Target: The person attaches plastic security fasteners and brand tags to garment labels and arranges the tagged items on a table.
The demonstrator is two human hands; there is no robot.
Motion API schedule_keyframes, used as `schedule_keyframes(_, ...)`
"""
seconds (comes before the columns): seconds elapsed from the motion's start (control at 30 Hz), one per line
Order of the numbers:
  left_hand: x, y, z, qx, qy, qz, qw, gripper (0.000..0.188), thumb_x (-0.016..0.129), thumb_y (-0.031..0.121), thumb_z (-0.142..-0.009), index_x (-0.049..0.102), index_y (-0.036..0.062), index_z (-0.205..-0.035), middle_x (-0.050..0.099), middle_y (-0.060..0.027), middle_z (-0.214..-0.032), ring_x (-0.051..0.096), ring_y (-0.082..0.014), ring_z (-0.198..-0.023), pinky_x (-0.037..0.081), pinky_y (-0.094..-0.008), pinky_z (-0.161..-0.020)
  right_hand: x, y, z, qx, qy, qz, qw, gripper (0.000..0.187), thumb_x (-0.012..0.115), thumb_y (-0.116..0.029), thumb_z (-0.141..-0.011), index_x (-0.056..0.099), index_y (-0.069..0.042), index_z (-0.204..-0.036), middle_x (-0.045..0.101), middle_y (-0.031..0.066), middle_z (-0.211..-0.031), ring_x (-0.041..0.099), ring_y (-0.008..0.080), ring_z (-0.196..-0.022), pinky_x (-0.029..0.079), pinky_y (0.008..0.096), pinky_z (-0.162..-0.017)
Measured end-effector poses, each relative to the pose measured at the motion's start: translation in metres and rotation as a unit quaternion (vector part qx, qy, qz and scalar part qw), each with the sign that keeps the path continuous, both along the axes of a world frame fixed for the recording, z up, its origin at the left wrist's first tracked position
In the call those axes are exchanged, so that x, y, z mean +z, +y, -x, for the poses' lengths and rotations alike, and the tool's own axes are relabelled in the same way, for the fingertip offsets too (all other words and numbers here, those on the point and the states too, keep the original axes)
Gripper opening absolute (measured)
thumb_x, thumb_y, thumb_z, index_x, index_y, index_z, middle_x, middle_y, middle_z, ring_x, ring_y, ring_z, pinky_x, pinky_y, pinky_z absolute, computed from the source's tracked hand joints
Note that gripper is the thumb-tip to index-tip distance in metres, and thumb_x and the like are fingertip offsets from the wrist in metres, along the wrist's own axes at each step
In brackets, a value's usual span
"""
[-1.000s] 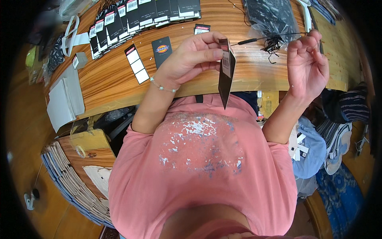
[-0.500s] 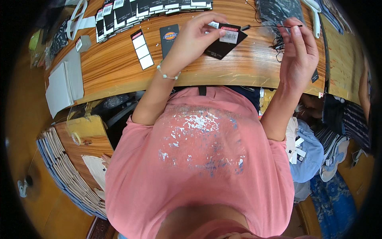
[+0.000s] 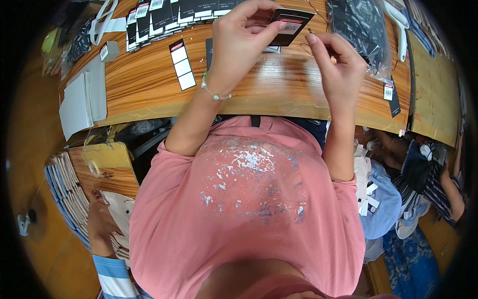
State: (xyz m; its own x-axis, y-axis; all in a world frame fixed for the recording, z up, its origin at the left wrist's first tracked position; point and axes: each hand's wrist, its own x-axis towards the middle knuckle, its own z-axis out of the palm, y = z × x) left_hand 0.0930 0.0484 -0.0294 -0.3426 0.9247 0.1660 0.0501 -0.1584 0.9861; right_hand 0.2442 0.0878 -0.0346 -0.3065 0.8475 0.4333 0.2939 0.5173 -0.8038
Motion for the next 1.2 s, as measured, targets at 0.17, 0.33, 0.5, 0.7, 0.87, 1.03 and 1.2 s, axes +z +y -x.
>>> schedule_keyframes(0.17, -0.007, 0.001, 0.008, 0.000, 0.066, -0.037, 0.997, 0.020, 0.062, 0.000, -0.076, 0.056, -0.0023, -0.095, 0.061, -0.0083, -0.091, 0.060, -0.0122, -0.083, 0.049, -0.0215, -0.074, 0.005, 0.007, 0.015, 0.016, -0.035, -0.061, 0.997, 0.008, 0.062, -0.008, -0.070, 0.060, 0.000, -0.069, 0.055, 0.0092, -0.062, 0.051, 0.0194, -0.053, 0.040, 0.0285, -0.050)
schedule_keyframes(0.33, -0.002, 0.004, 0.006, -0.017, 0.038, -0.008, 0.999, 0.022, 0.063, -0.003, -0.074, 0.055, -0.0034, -0.095, 0.061, -0.0080, -0.090, 0.060, -0.0119, -0.084, 0.050, -0.0202, -0.075, 0.006, 0.013, 0.020, 0.010, -0.011, -0.078, 0.997, 0.006, 0.062, -0.007, -0.069, 0.061, -0.001, -0.070, 0.055, 0.0086, -0.060, 0.051, 0.0184, -0.053, 0.041, 0.0281, -0.049)
schedule_keyframes(0.5, 0.000, 0.006, 0.005, -0.031, 0.051, -0.006, 0.998, 0.019, 0.063, -0.003, -0.074, 0.056, -0.0030, -0.092, 0.061, -0.0074, -0.087, 0.060, -0.0113, -0.082, 0.051, -0.0201, -0.072, 0.007, 0.017, 0.019, 0.005, -0.007, -0.086, 0.996, 0.006, 0.062, -0.006, -0.069, 0.060, -0.001, -0.069, 0.054, 0.0084, -0.059, 0.052, 0.0184, -0.053, 0.041, 0.0279, -0.049)
schedule_keyframes(0.7, 0.006, 0.001, 0.008, -0.039, 0.046, 0.014, 0.998, 0.016, 0.064, 0.000, -0.074, 0.057, -0.0022, -0.088, 0.061, -0.0054, -0.085, 0.059, -0.0093, -0.079, 0.050, -0.0181, -0.065, 0.009, 0.014, 0.021, 0.014, -0.028, -0.071, 0.997, 0.007, 0.062, -0.006, -0.068, 0.059, 0.000, -0.067, 0.054, 0.0091, -0.060, 0.053, 0.0199, -0.053, 0.042, 0.0285, -0.049)
schedule_keyframes(0.87, -0.002, 0.008, 0.004, -0.019, 0.122, -0.014, 0.992, 0.014, 0.066, 0.006, -0.074, 0.058, -0.0021, -0.083, 0.061, -0.0029, -0.076, 0.058, -0.0069, -0.071, 0.048, -0.0203, -0.058, 0.009, 0.016, 0.016, 0.002, -0.027, -0.079, 0.997, 0.008, 0.061, -0.008, -0.068, 0.058, 0.000, -0.066, 0.056, 0.0118, -0.063, 0.055, 0.0260, -0.061, 0.044, 0.0338, -0.056)
schedule_keyframes(1.03, 0.009, 0.010, 0.001, -0.024, 0.185, 0.011, 0.982, 0.010, 0.063, 0.004, -0.076, 0.057, -0.0028, -0.079, 0.058, -0.0035, -0.073, 0.054, -0.0080, -0.071, 0.045, -0.0212, -0.062, 0.006, 0.022, 0.013, 0.010, -0.008, -0.084, 0.996, 0.012, 0.059, -0.011, -0.066, 0.056, -0.001, -0.061, 0.055, 0.0145, -0.064, 0.055, 0.0305, -0.065, 0.044, 0.0381, -0.060)
schedule_keyframes(1.2, 0.005, 0.007, 0.002, -0.038, 0.165, 0.000, 0.986, 0.005, 0.059, -0.002, -0.079, 0.054, -0.0031, -0.080, 0.054, -0.0007, -0.075, 0.054, -0.0071, -0.070, 0.044, -0.0176, -0.059, -0.006, 0.023, 0.015, 0.115, 0.207, 0.208, 0.949, 0.012, 0.057, -0.009, -0.072, 0.061, 0.002, -0.069, 0.057, 0.0035, -0.059, 0.050, 0.0064, -0.055, 0.038, 0.0222, -0.048)
